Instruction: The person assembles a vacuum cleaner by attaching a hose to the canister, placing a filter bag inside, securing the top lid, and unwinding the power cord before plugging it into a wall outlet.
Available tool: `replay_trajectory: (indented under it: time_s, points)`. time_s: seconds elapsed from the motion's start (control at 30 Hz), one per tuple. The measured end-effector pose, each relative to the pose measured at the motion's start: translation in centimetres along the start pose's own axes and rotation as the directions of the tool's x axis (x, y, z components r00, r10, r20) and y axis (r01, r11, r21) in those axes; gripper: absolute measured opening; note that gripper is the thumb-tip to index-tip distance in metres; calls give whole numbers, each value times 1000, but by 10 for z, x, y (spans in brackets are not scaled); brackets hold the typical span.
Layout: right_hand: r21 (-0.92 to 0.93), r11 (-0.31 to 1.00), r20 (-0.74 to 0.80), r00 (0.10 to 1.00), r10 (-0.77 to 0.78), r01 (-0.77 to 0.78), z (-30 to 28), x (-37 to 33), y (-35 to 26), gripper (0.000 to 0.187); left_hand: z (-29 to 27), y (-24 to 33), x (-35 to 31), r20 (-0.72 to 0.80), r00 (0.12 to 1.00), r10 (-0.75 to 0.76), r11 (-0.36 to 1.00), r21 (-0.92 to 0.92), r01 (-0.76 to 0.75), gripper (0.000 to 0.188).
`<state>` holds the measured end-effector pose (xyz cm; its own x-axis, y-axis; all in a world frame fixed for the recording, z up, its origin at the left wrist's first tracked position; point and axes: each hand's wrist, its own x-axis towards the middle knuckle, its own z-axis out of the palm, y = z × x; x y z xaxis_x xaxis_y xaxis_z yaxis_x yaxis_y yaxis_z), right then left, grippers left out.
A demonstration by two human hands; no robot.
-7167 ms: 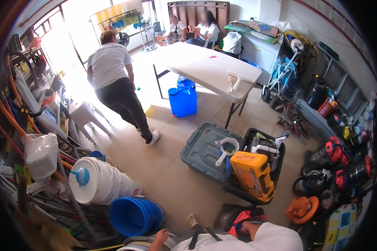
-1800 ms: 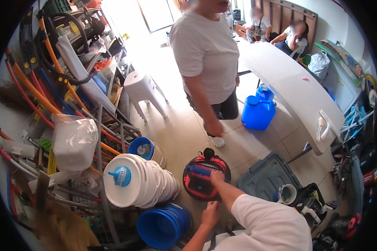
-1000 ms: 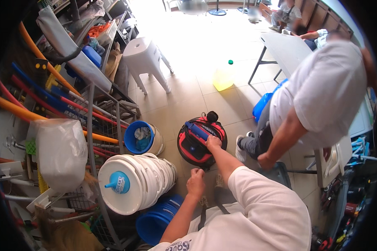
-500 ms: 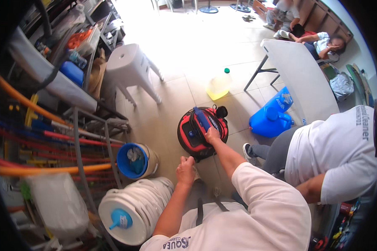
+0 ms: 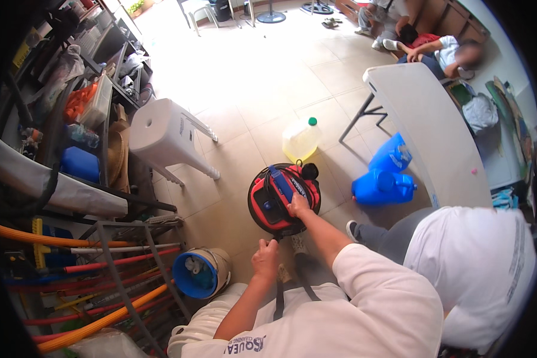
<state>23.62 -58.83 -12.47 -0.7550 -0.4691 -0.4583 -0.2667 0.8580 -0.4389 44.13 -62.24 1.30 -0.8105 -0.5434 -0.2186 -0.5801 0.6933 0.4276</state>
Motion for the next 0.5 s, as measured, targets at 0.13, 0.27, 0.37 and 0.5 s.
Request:
replay_trajectory:
  time_s: [0.13,0.27,0.37,0.5]
  points:
    - [77,996,24,999,37,-39,-18,28,-37,40,-8,-6,41,-53,999,-3,1000,-14,2,16]
    - [55,998,-20,1000,19,-18,-28,82,-65,44,-35,-15,100,-99,995,-22,998,-62,16,16]
    - [69,997,-43,999,29,-26,-34,124,-95,44,-55,-31,147,-92,995,-29,998,-64,23,17]
    - [62,995,-69,994,85,-81,-42,181,-144,44,-80,-52,212,-88,996,-22,998,-59,16,16]
